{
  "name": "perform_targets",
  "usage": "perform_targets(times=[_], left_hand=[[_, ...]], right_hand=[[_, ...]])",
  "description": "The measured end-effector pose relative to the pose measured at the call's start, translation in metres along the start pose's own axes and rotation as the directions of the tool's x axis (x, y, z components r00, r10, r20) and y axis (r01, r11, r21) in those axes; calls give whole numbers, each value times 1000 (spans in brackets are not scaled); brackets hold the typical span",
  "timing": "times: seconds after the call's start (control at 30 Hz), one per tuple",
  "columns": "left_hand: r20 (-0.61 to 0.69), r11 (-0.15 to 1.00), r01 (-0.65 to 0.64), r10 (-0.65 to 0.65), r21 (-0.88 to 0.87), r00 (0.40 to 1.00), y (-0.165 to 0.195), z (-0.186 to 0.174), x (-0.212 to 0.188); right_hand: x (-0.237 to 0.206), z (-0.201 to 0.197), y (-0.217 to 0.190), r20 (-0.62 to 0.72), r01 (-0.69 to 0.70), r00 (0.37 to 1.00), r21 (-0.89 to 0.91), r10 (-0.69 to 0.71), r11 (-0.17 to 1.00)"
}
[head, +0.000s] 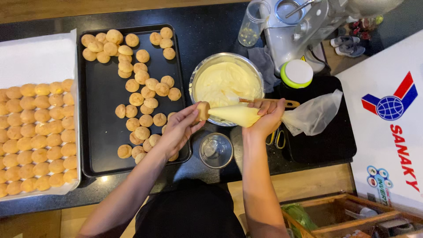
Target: The person fills small round pastries with cream using a piping bag. They pick up each pastry, pipe cream into it, and place it on a tray. The person refills the piping bag from a bowl of cream as needed.
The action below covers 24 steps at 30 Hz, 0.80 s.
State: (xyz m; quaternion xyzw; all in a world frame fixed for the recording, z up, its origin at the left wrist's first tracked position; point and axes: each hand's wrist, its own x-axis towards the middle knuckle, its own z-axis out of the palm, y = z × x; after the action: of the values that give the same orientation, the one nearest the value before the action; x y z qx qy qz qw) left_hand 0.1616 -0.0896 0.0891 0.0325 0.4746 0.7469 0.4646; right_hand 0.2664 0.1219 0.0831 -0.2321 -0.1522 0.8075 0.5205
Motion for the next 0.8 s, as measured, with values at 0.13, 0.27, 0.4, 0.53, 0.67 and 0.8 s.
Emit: perform_targets(times=[0.13,0.27,0.4,0.53,0.67,0.8], left_hand=[[60,993,33,-40,116,997,-7,8,23],[118,959,-36,3,280,993,-19,20,47],[194,900,-125,46,418,980,-26,30,61],[189,886,-76,-14,458,982,-30,33,68],[88,944,49,-82,326,993,-36,34,74],[3,961,56,-59,272,998,-44,38,74]], right_hand=[[16,-23,-11,-91,39,995,5,-39,999],[30,-46,-27,-207,40,978,35,-32,999],[38,-61,-40,-206,40,978,20,-35,999],[35,-68,-50,-231,58,972,91,-35,994],[24,-70,-64,-261,107,963,158,-63,982],[8,-64,-64,-167,98,983,165,-70,981]])
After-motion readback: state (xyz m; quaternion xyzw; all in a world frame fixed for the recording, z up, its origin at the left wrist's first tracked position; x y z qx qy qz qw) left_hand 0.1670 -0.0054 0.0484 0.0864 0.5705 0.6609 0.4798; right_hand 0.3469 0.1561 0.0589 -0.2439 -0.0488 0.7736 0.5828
